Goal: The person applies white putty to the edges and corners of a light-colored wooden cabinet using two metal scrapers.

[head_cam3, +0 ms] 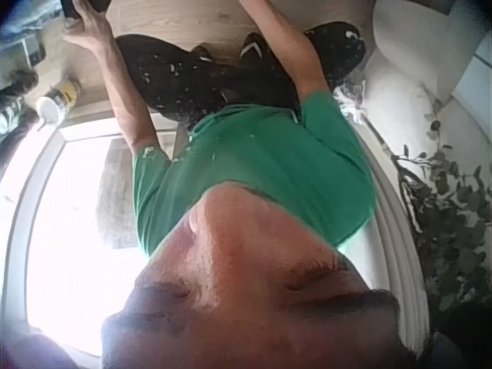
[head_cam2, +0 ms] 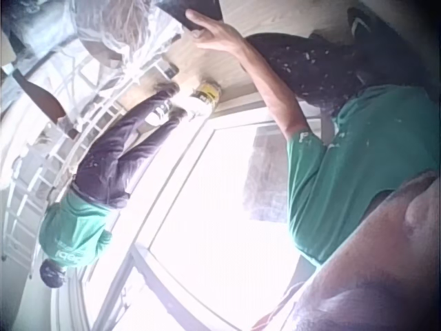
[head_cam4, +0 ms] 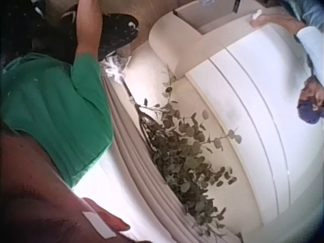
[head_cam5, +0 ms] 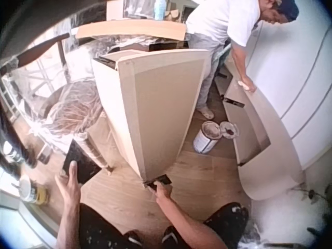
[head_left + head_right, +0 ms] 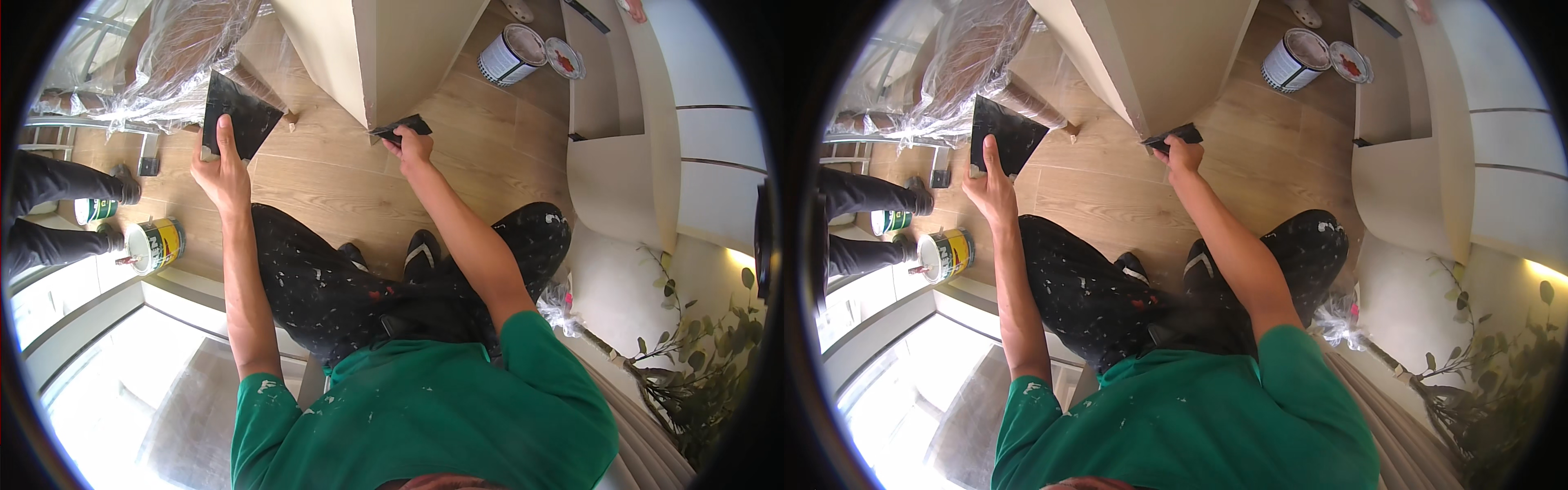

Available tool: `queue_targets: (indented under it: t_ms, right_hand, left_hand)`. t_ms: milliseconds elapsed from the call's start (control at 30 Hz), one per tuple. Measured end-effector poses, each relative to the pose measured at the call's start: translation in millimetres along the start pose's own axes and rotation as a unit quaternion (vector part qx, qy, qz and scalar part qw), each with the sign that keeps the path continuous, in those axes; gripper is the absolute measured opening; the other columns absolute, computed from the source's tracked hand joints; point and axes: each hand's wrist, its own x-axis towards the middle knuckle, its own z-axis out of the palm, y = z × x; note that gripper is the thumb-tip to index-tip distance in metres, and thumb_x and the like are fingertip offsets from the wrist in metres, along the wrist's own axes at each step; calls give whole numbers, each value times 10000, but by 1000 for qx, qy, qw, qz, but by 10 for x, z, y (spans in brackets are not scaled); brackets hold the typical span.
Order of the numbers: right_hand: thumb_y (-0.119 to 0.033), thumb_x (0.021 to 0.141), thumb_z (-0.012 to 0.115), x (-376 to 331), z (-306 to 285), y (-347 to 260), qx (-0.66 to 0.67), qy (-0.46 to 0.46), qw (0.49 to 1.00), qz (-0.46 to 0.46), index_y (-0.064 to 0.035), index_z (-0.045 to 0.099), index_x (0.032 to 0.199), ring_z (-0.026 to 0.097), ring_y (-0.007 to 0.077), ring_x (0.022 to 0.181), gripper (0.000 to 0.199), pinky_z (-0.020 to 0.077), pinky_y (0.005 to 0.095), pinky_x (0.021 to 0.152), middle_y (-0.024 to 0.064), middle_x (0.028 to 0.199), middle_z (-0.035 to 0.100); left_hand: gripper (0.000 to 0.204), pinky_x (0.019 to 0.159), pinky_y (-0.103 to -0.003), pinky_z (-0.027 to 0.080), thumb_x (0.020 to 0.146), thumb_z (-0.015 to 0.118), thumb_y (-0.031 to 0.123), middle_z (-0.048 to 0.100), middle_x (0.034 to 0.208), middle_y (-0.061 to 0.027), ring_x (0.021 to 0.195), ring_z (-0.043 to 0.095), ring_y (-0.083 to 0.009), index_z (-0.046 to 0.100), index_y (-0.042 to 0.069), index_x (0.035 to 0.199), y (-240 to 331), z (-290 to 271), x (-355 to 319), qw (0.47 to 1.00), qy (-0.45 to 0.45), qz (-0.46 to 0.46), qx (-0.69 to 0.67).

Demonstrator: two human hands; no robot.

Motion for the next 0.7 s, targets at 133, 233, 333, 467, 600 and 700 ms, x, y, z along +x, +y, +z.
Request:
queue_targets:
  t_ms: [133,233,333,467,600,700]
  right_hand:
    - [43,844,626,17,160,-137,14,-29,999,4,30,589,955,695,261,834,118,653,365,721,141,960,663]
    - [39,845,614,36,175,-247,42,-37,998,14,56,582,956,690,276,843,117,654,362,695,153,972,653]
    - [28,850,604,93,47,-307,50,-33,998,18,58,577,949,697,283,817,107,654,363,660,152,947,657]
    - [12,859,619,48,-57,-164,-34,-16,999,0,56,593,974,711,281,798,126,653,378,708,177,975,671]
    - [18,859,624,-49,131,-112,-36,-18,999,-9,71,592,969,709,282,789,126,653,382,706,174,951,672]
    - [19,860,616,-29,229,-216,-8,-26,999,-18,76,588,973,708,286,782,130,653,375,694,175,950,673]
  left_hand:
    - [397,641,-252,452,968,691,311,707,827,-66,715,563,-88,697,-81,1033,-5,-26,-13,999,1,-10,34]
    - [413,630,-246,441,965,695,319,702,819,-58,707,545,-82,692,-86,1044,70,3,-20,999,8,34,0]
    - [421,627,-247,438,964,695,325,699,817,-57,704,535,-80,690,-88,1048,-2,3,-2,999,9,16,27]
    - [422,612,-255,434,964,694,327,694,801,-55,689,530,-82,691,-88,1039,-3,9,1,998,9,-11,55]
    - [421,580,-254,414,965,693,327,682,771,-41,662,516,-76,690,-90,1028,27,18,-7,1000,2,22,20]
    - [417,579,-253,412,968,690,325,680,767,-39,658,511,-75,690,-89,1020,35,2,-11,999,-3,32,11]
